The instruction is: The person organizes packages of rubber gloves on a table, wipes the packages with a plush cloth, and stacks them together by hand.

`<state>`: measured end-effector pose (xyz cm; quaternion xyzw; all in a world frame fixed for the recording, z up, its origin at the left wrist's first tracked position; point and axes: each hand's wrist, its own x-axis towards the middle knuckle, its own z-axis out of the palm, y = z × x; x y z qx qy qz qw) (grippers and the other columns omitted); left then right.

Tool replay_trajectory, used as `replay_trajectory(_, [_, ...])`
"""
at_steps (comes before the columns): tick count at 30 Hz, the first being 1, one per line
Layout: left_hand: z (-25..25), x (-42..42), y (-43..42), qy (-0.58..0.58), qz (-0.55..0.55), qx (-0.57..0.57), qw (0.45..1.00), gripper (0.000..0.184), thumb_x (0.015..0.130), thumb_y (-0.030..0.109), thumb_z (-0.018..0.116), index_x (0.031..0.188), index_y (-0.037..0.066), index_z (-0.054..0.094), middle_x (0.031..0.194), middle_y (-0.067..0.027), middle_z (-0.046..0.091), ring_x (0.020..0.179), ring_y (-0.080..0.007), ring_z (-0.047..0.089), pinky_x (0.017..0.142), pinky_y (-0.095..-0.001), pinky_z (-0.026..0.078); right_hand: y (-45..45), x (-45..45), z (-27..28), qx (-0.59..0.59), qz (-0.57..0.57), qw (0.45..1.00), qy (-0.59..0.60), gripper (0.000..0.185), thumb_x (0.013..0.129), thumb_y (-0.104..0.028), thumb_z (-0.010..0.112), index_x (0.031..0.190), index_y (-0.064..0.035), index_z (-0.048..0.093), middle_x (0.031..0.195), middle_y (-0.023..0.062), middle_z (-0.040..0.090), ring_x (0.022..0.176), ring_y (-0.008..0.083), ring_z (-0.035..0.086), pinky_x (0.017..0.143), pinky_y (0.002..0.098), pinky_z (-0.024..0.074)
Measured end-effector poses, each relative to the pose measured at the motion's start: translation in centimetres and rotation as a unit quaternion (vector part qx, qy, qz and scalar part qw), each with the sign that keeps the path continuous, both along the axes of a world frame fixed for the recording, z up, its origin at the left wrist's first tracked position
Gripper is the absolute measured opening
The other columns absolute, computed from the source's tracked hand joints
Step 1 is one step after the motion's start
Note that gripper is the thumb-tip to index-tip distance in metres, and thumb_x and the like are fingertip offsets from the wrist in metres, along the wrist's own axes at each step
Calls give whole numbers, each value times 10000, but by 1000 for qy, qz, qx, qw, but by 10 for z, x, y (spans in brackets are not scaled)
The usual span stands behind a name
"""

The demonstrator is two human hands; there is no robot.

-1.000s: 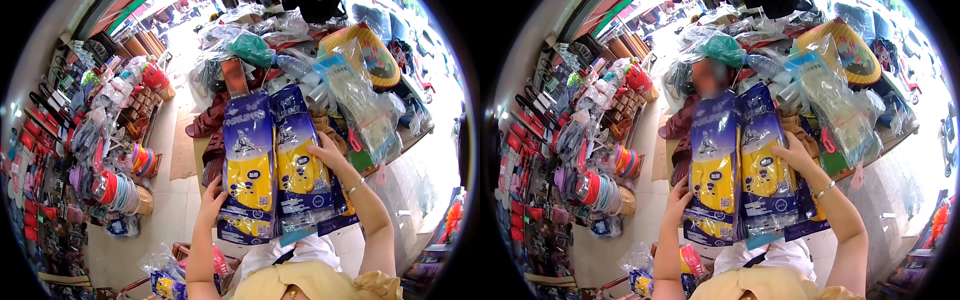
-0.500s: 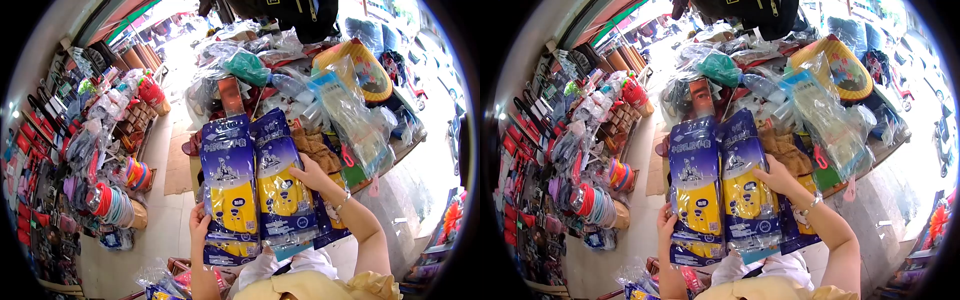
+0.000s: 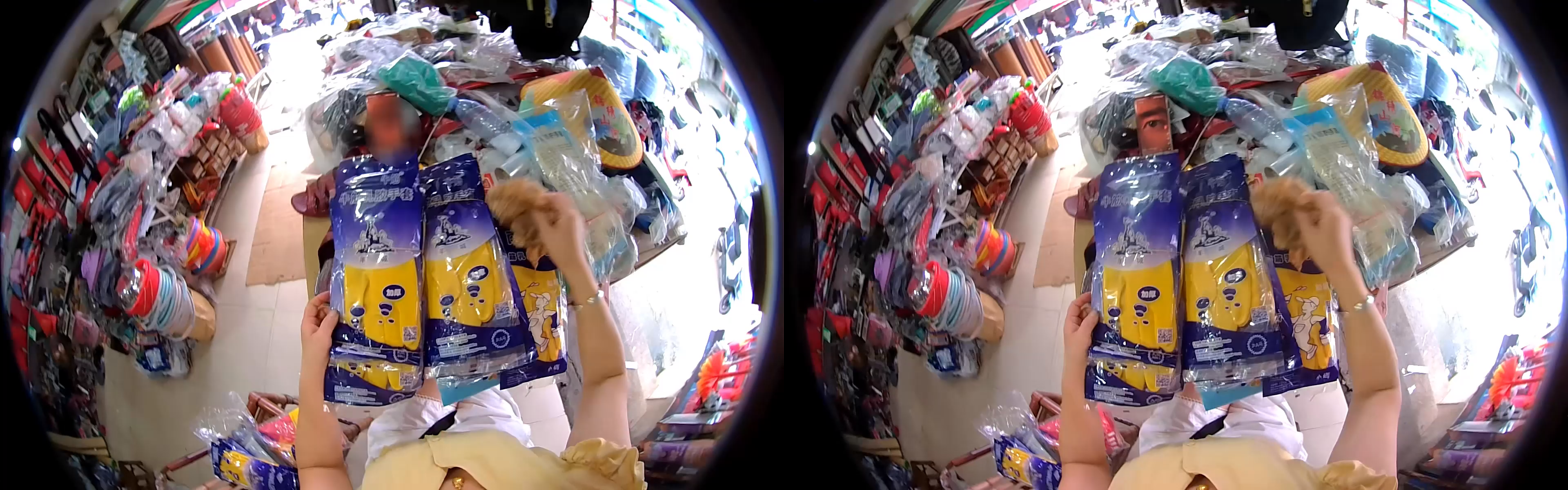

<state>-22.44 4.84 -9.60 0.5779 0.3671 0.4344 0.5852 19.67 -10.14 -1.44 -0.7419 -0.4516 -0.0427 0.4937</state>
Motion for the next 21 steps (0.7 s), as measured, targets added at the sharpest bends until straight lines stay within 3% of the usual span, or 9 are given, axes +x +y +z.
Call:
replay_trajectory(4, [21,-8,-34,-32,-30,-115,992,495,892,60,571,1367,36,434,1017,-56,582,929,-103,551,837,-229,446,-27,-29,67,128,23,991,-7,182,834,-22,649,1012,-23,616,901,80,657,780,165,636,697,298,515])
replay_trajectory(6, [19,-15,-38,-26,-67,-135,988,623,885,98,610,1448,57,346,1187,-129,587,1071,-173,565,937,-288,444,-32,-72,87,87,73,991,-66,176,807,-44,677,970,-34,611,888,86,649,735,207,635,683,315,514])
replay_trajectory(7, [20,-15,-39,-30,-69,-136,988,623,885,98,610,1448,57,346,1187,-129,587,1071,-173,565,937,-288,444,-19,-87,86,131,111,964,-205,178,706,-87,729,855,-54,637,863,93,643,673,267,629,627,358,505])
replay_trajectory(8, [26,-14,-41,-6,-79,-128,989,652,872,104,626,1453,54,335,1193,-133,585,1077,-180,565,949,-299,441,-10,-105,92,23,156,933,-323,163,608,-121,731,760,-93,680,861,92,643,706,300,619,606,391,488])
replay_trajectory(9, [29,-14,-42,18,-89,-119,989,681,859,111,643,1458,52,325,1199,-138,583,1084,-187,565,960,-311,439,4,-136,109,-268,211,887,-312,109,574,-154,716,672,-124,679,853,69,646,791,269,625,655,401,481])
replay_trajectory(11, [30,-7,-38,12,-111,-124,986,758,823,92,689,1469,48,296,1261,-127,558,1144,-194,543,998,-331,422,29,-174,63,-13,374,861,-345,150,673,-213,693,811,-154,688,1036,57,632,1009,257,565,829,429,450])
replay_trajectory(13, [19,-5,-38,59,-120,16,991,812,789,44,719,1474,44,282,1322,-102,525,1215,-191,501,1031,-336,401,44,-206,4,2,472,806,-357,296,730,-264,656,1009,-177,609,1183,100,538,1167,289,457,1026,524,325])
replay_trajectory(15, [10,-13,-39,23,-132,-90,987,807,769,-24,708,1458,33,292,1339,-88,510,1247,-187,470,1040,-329,388,63,-212,-3,39,509,788,-346,251,737,-253,642,969,-163,619,1163,90,555,1163,265,473,1063,471,309])
replay_trajectory(21, [26,-12,-60,46,-76,-52,995,815,780,-87,629,1479,29,226,1308,-151,498,1197,-216,494,1031,-329,382,108,-200,1,25,448,822,-350,252,700,-162,680,951,-158,647,1108,43,591,1101,257,520,981,406,389])
